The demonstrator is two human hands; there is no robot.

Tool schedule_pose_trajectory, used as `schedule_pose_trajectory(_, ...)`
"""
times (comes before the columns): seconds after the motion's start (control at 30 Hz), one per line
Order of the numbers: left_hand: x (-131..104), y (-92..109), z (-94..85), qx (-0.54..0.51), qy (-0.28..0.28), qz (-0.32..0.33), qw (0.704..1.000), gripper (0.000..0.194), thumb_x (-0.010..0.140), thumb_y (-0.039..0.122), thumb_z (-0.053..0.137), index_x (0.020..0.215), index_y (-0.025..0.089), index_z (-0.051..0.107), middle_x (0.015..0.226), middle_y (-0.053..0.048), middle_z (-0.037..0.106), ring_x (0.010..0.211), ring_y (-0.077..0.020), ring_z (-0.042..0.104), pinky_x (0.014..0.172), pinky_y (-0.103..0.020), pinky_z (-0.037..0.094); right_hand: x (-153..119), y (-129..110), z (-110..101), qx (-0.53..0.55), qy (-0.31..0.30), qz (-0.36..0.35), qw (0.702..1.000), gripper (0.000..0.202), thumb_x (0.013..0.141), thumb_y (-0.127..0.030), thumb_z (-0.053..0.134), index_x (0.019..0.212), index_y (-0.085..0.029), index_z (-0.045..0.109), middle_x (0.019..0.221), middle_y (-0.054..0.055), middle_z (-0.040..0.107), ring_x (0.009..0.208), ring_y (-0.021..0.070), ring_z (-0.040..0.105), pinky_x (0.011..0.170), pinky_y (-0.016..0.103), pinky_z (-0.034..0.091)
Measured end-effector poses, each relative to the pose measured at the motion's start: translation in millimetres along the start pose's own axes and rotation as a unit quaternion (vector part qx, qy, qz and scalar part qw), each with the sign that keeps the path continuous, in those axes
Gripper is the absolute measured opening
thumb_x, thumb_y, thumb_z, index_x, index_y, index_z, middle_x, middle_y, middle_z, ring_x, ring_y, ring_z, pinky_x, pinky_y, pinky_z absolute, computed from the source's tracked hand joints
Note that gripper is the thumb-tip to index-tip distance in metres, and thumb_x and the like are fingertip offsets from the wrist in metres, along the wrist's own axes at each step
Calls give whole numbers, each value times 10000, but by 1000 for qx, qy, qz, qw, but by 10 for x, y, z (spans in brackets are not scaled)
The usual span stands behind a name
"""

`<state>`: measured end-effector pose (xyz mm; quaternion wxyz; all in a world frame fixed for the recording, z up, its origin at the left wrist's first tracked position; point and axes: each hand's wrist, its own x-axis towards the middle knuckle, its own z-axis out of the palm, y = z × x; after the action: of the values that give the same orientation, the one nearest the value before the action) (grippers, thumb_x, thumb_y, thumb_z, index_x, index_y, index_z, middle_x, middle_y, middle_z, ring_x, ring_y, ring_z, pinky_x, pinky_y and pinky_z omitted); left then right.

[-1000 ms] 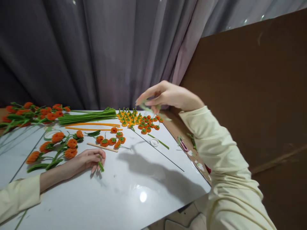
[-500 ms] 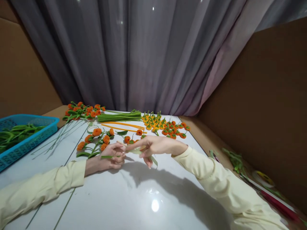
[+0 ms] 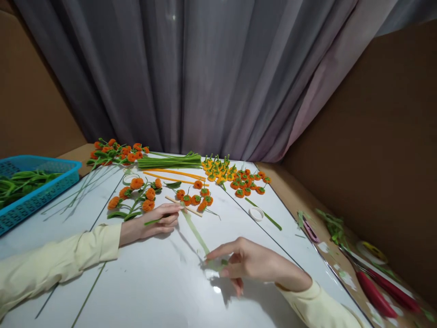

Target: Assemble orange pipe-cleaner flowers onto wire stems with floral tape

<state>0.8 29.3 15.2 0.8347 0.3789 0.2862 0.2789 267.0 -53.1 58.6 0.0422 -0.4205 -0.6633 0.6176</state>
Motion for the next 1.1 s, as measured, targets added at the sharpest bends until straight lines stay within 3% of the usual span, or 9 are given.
schedule_pose_trajectory(0.2,-6,-6,-16,-12,2,0,1000,242,723,257,707,679,151,493,409,121,192,377,-24,88,354,-157,117,-27,259,116,60,38,3,997,506,781,-517,625,1149,-169,624,748,55,648,411,70,507,426,178,410)
schedule_pose_trajectory(0.3,4,-13,-38,18,-14,-14,1000,253,735,280,694,649,141,500,393,118,185,378,-24,93,357,-159,128,-26,257,133,54,43,7,998,554,789,-523,609,1213,-168,583,713,39,618,410,70,503,418,174,400)
schedule_pose_trajectory(0.43,10,-8,-30,52,-17,-45,997,249,739,297,681,668,158,488,403,113,223,377,-34,108,341,-164,117,-101,196,75,-7,45,21,999,568,814,-454,579,1313,-197,492,834,43,579,432,70,521,417,179,402)
schedule_pose_trajectory(0.5,0,-7,-4,91,-26,-57,994,202,742,300,674,781,155,538,416,116,247,372,-37,124,339,-162,122,-182,180,-12,-85,59,28,994,549,844,-367,524,1358,-193,440,779,30,576,436,75,504,436,184,399)
schedule_pose_trajectory(0.63,-36,-35,51,170,-42,-50,983,256,761,309,643,955,170,550,416,127,250,362,-41,135,347,-155,133,-357,221,-322,-312,97,87,941,464,802,-177,490,1260,-187,560,569,6,564,489,125,516,500,207,391)
schedule_pose_trajectory(0.77,-48,-78,66,236,-12,7,972,192,767,279,592,917,167,550,399,125,245,354,-47,147,352,-161,136,-338,193,-532,-442,193,151,863,325,784,-189,524,1082,-177,655,857,104,682,749,242,630,654,298,458)
schedule_pose_trajectory(0.83,-42,-90,64,253,0,23,967,169,759,266,582,891,164,555,403,119,247,354,-50,168,359,-166,137,-210,108,-459,-463,221,98,853,293,825,-264,527,1077,-165,639,1032,141,649,908,282,610,751,341,458)
schedule_pose_trajectory(0.93,-44,-88,61,271,-2,30,962,165,765,278,570,887,167,560,409,114,244,359,-56,174,368,-176,137,73,-16,-179,-420,158,-20,893,275,842,-379,559,1012,-172,618,962,110,636,833,225,598,719,293,453)
schedule_pose_trajectory(1.1,-97,-70,71,409,-44,48,910,308,814,366,556,1037,159,606,447,93,290,418,-70,197,405,-190,156,422,-45,100,-380,145,-79,910,117,777,-85,491,819,-169,562,808,36,593,672,141,515,597,230,373)
